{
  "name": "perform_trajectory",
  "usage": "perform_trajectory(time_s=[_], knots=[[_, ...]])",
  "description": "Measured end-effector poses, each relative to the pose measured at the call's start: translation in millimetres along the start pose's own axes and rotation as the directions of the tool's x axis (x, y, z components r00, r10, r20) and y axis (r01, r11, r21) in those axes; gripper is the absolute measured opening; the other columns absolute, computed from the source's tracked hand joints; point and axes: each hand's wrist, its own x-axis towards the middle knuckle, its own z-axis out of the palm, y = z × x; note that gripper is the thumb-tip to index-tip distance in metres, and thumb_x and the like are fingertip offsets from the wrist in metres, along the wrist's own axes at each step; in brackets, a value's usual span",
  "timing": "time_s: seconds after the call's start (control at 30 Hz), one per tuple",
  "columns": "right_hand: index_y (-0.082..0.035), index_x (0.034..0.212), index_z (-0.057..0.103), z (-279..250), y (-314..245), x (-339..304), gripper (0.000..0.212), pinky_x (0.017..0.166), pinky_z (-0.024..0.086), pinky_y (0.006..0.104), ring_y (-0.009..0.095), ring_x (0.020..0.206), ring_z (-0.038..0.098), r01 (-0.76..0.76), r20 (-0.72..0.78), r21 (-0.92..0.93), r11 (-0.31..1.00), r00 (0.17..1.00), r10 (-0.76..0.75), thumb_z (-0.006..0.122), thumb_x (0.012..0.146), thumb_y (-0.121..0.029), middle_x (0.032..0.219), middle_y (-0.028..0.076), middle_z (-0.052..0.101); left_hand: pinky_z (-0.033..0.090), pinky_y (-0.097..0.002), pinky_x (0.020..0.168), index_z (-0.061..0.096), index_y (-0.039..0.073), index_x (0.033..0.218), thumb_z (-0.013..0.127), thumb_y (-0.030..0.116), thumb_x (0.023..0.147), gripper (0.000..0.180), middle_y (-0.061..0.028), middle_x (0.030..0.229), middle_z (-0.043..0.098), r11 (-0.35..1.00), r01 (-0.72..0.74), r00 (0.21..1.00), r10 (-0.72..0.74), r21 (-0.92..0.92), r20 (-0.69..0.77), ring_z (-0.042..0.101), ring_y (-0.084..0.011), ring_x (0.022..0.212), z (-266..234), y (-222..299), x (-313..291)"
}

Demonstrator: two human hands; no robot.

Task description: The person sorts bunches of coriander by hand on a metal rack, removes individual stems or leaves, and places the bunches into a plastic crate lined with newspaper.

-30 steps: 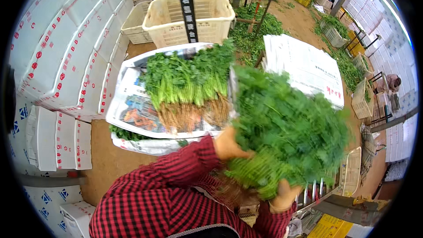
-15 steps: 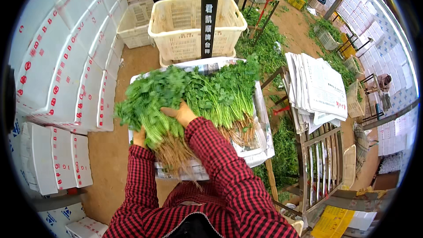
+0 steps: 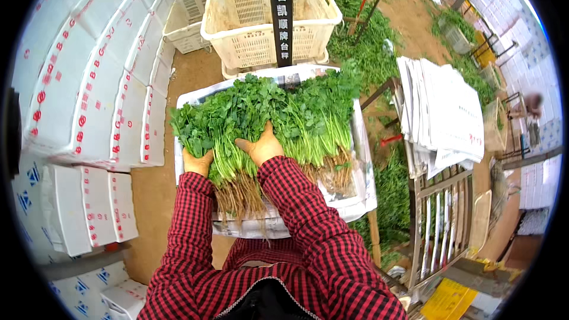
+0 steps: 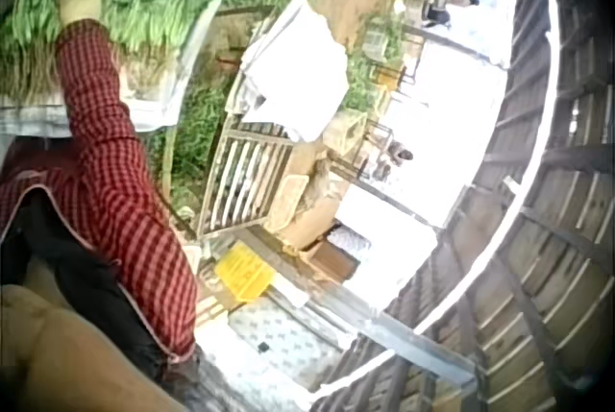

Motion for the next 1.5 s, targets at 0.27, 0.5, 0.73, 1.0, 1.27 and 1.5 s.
perform_trajectory(time_s=[0.27,0.5,0.73,1.0,1.27,1.5], knots=[[0.004,0.161,0.01,5,1,8,0.126,0.111,0.046,0.0419,0.041,0.133,0.055,-0.011,0.019,0.007,1.0,1.0,0.011,0.081,0.077,-0.058,0.149,0.034,0.046,0.048,-0.0396,0.106,0.034,-0.005,0.15,0.087,0.011,0.079,0.09,-0.0196,0.14,0.056,0.98,-0.099,0.982,0.124,-0.171,0.139,0.056,-0.0298,0.127,-21,17,-14],[0.007,0.159,0.014,2,1,3,0.131,0.114,0.042,0.041,0.04,0.138,0.05,-0.087,-0.032,0.002,0.996,0.996,0.087,0.083,0.073,-0.062,0.151,0.034,0.044,0.059,-0.0405,0.08,0.058,0.003,0.14,0.078,0.032,0.086,0.064,-0.0154,0.099,0.076,0.733,-0.427,0.902,0.302,0.529,0.31,0.073,-0.03,0.086,-95,64,-45],[0.004,0.161,0.007,30,22,43,0.117,0.119,0.037,0.0395,0.038,0.146,0.039,0.113,-0.009,-0.535,0.837,0.99,-0.14,0.078,0.084,-0.048,0.161,0.028,0.032,0.028,-0.0554,0.12,0.045,0.018,0.153,0.049,0.044,0.103,0.057,-0.0159,0.156,0.047,0.22,-0.976,0.151,0.684,-0.004,0.714,0.039,-0.044,0.144,33,101,8],[-0.001,0.157,0.033,-37,-12,-34,0.082,0.113,0.043,0.0415,0.037,0.138,0.05,0.24,-0.155,-0.046,0.97,0.957,-0.244,0.07,0.092,-0.036,0.154,0.027,0.044,0.014,-0.0521,0.126,0.031,0.022,0.161,0.054,0.053,0.1,0.072,-0.007,0.168,0.025,0.172,-0.972,0.226,0.517,0.159,0.826,0.019,-0.033,0.155,38,76,7],[-0.002,0.138,0.06,-60,-12,109,0.091,0.103,0.051,0.0444,0.035,0.116,0.066,-0.011,-0.259,-0.622,0.783,0.947,-0.192,0.056,0.087,-0.077,0.126,0.022,0.069,0.018,-0.0541,0.124,0.032,0.022,0.16,0.06,0.048,0.098,0.073,-0.0108,0.166,0.029,0.2,-0.963,0.257,0.485,0.18,0.836,0.024,-0.0367,0.153,50,76,-10],[0.0,0.134,0.061,-72,-11,112,0.088,0.095,0.054,0.0429,0.034,0.108,0.069,-0.022,-0.211,-0.566,0.824,0.97,-0.119,0.066,0.083,-0.072,0.118,0.023,0.071,0.013,-0.0586,0.124,0.032,0.027,0.16,0.059,0.051,0.098,0.071,-0.0097,0.167,0.027,0.177,-0.972,0.225,0.49,0.157,0.842,0.021,-0.0381,0.154,50,82,-14]])
